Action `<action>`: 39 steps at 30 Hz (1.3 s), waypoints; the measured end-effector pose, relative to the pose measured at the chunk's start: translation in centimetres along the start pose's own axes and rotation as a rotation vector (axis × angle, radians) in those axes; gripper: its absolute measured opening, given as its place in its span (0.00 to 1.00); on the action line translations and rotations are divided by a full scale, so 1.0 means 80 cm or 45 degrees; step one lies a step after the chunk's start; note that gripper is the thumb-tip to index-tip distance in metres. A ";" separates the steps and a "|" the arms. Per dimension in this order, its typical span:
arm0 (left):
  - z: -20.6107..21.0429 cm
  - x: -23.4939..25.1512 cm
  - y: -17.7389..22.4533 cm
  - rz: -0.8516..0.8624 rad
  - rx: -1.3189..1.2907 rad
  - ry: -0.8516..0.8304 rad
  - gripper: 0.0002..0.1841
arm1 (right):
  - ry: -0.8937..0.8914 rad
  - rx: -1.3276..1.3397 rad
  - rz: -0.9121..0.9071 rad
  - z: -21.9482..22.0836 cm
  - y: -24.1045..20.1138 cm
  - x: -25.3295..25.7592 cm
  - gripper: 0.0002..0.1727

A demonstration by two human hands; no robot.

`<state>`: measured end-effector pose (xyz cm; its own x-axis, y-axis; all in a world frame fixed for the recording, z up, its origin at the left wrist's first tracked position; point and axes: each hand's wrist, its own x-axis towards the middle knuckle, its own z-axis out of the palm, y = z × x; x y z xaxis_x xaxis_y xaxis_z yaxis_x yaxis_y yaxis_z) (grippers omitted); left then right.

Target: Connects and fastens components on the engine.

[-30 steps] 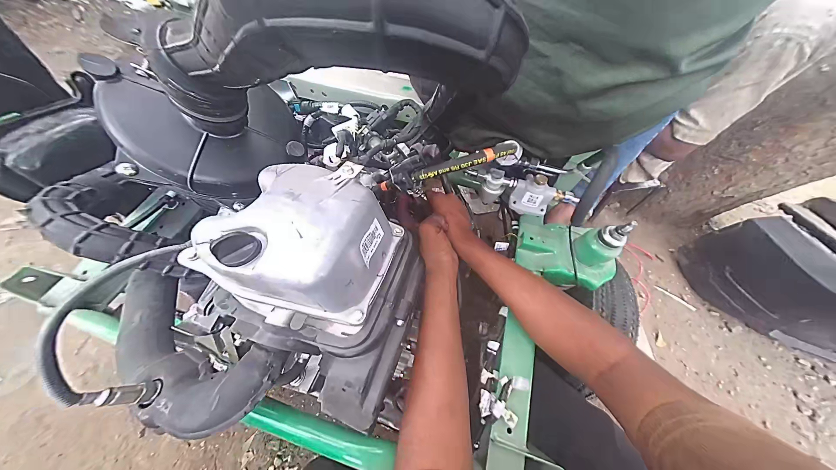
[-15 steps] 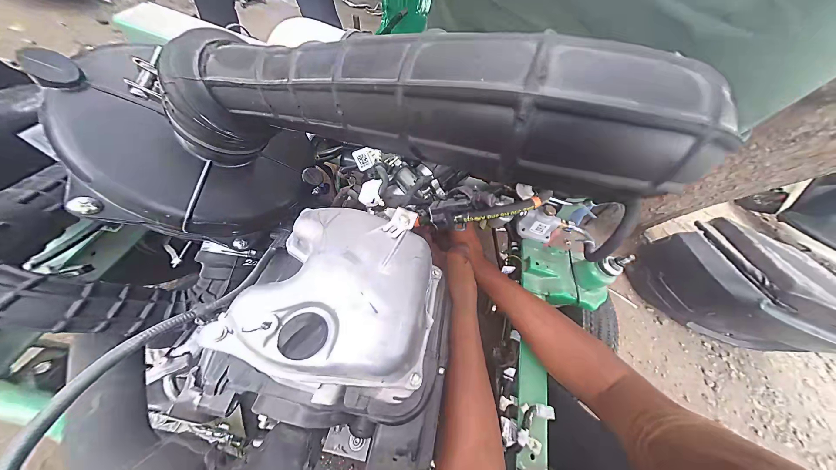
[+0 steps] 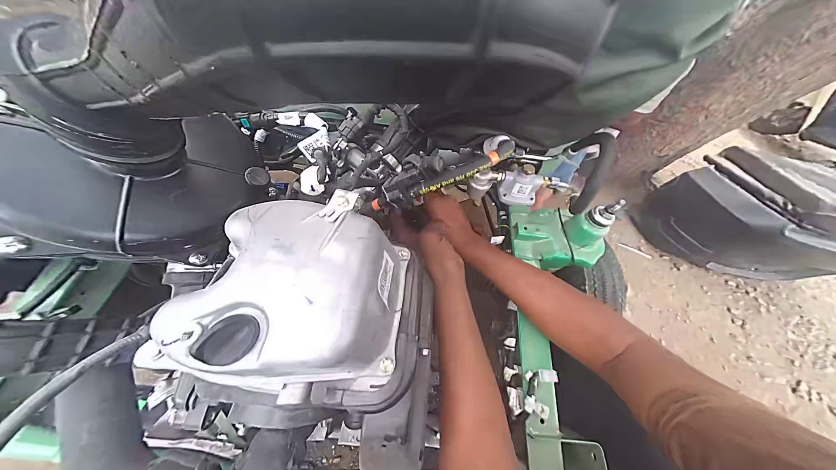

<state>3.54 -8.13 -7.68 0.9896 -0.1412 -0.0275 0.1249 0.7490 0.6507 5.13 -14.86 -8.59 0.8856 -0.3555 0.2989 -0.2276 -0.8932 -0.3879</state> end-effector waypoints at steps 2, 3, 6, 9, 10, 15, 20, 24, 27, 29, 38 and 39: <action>-0.009 0.005 -0.012 0.092 0.058 -0.089 0.41 | 0.035 0.034 -0.059 -0.006 -0.002 -0.004 0.19; -0.010 0.006 -0.013 0.121 0.085 -0.104 0.41 | 0.033 0.038 -0.088 -0.008 -0.002 -0.002 0.18; -0.002 -0.009 0.005 0.062 0.094 -0.084 0.38 | 0.065 -0.017 -0.131 0.005 0.004 0.002 0.12; -0.001 -0.006 0.005 0.081 0.154 -0.093 0.39 | 0.014 -0.050 -0.040 0.003 0.003 0.006 0.13; -0.005 -0.005 0.000 0.101 0.212 -0.104 0.40 | 0.002 -0.063 0.014 0.006 0.004 0.004 0.13; -0.013 -0.002 -0.004 0.089 0.311 -0.111 0.39 | -0.053 -0.134 0.148 0.016 0.005 0.005 0.14; -0.006 -0.003 0.001 0.109 0.307 -0.128 0.36 | -0.061 -0.169 0.154 0.016 0.005 0.008 0.15; -0.012 -0.002 0.000 0.127 0.282 -0.209 0.39 | -0.074 -0.156 0.158 0.015 0.002 0.006 0.14; -0.008 0.003 -0.005 0.107 0.236 -0.156 0.38 | -0.048 -0.159 0.116 0.013 0.005 0.008 0.13; -0.009 0.000 -0.009 0.109 0.206 -0.103 0.35 | -0.050 -0.161 0.117 0.012 0.006 0.005 0.12; -0.011 -0.005 0.002 0.114 0.381 -0.152 0.38 | -0.149 -0.234 0.185 0.007 -0.009 0.007 0.15; -0.011 -0.005 0.002 0.115 0.356 -0.147 0.37 | -0.144 -0.230 0.187 0.007 -0.009 0.008 0.16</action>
<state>3.24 -7.43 -8.22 0.9792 -0.1664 0.1158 -0.0036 0.5569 0.8306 6.08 -14.31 -8.64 0.8749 -0.4613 0.1474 -0.4170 -0.8724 -0.2549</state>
